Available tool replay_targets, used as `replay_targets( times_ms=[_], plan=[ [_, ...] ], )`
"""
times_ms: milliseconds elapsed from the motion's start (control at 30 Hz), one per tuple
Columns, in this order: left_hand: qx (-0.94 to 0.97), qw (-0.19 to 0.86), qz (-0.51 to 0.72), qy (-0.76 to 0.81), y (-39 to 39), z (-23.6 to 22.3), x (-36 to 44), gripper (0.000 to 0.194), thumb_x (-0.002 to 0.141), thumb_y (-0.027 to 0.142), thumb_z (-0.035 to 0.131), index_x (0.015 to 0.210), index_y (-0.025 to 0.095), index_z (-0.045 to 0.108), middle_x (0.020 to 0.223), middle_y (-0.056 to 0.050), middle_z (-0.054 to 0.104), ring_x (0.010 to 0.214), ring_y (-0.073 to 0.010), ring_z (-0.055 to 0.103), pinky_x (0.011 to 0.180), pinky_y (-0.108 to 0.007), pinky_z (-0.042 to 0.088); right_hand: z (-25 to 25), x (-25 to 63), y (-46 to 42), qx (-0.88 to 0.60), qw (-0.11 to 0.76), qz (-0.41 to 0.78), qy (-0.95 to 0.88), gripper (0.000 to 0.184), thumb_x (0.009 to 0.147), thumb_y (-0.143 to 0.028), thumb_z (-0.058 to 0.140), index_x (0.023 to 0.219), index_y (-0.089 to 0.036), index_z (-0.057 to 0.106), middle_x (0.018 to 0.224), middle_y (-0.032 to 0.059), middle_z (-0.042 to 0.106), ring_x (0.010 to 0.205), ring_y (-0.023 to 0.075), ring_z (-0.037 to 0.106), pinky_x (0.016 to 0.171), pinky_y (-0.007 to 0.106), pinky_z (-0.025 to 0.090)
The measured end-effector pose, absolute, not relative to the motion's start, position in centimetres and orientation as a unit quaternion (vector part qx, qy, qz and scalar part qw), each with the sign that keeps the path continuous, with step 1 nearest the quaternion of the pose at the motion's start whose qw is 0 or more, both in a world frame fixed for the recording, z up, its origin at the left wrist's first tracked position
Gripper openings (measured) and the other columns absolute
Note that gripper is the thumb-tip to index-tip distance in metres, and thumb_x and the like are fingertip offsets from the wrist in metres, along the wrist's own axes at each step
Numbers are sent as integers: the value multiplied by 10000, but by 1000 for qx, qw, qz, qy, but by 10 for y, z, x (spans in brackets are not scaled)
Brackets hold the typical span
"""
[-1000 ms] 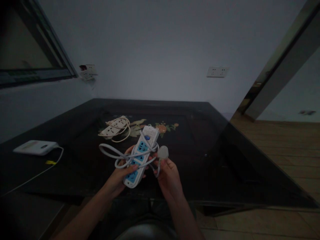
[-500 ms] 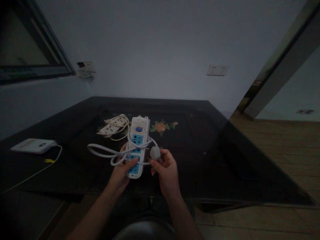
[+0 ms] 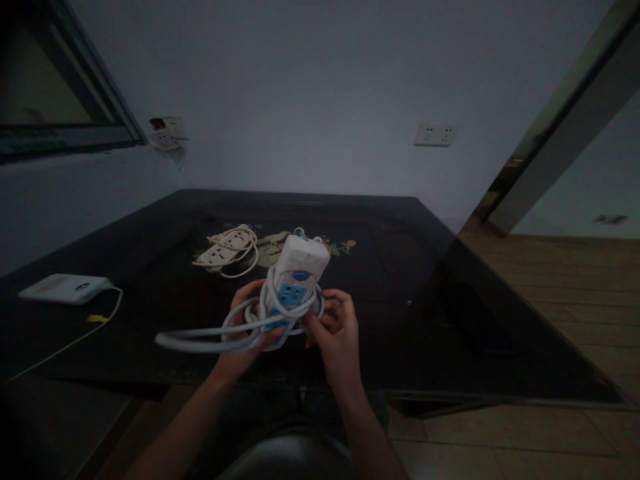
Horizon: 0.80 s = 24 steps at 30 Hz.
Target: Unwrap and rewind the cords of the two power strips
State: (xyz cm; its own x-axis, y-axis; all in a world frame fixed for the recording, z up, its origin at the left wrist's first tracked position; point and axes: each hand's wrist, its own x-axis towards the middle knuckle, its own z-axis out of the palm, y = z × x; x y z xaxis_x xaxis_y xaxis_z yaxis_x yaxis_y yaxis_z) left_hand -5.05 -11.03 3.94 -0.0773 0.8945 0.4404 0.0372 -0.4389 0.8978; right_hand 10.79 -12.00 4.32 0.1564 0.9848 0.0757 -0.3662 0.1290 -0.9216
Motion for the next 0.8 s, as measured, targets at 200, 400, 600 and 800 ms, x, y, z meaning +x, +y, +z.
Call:
replay_targets(
  times_ms=[200,400,600,800],
  plan=[
    [663,437,497,350,-121,43,-53,582,481,146,842,1035,238,687,994,-81,707,929,-299,653,848,-358,505,31,118,-111,-459,662,456,-378,462,656,-244,719,1095,-234,577,1001,41,663,887,197,608,731,290,514],
    [532,507,553,393,-117,55,-45,632,520,118,826,1101,222,602,887,-33,691,798,-209,659,707,-267,540,30,129,-112,-362,577,636,-363,368,728,-288,701,1080,-231,612,982,35,673,690,151,618,476,215,483],
    [341,662,543,388,-108,54,-50,767,538,287,857,1197,218,471,996,-68,683,783,-256,695,623,-355,584,39,152,-110,-304,479,711,-416,459,753,-242,664,1206,-241,588,1073,68,659,835,199,658,595,314,576],
    [304,713,517,362,-110,53,-48,767,546,330,866,1197,181,489,980,-121,711,732,-286,710,558,-356,596,37,149,-104,-327,473,613,-543,479,698,-146,715,1153,-241,597,1062,38,660,926,175,635,763,295,544]
  ],
)
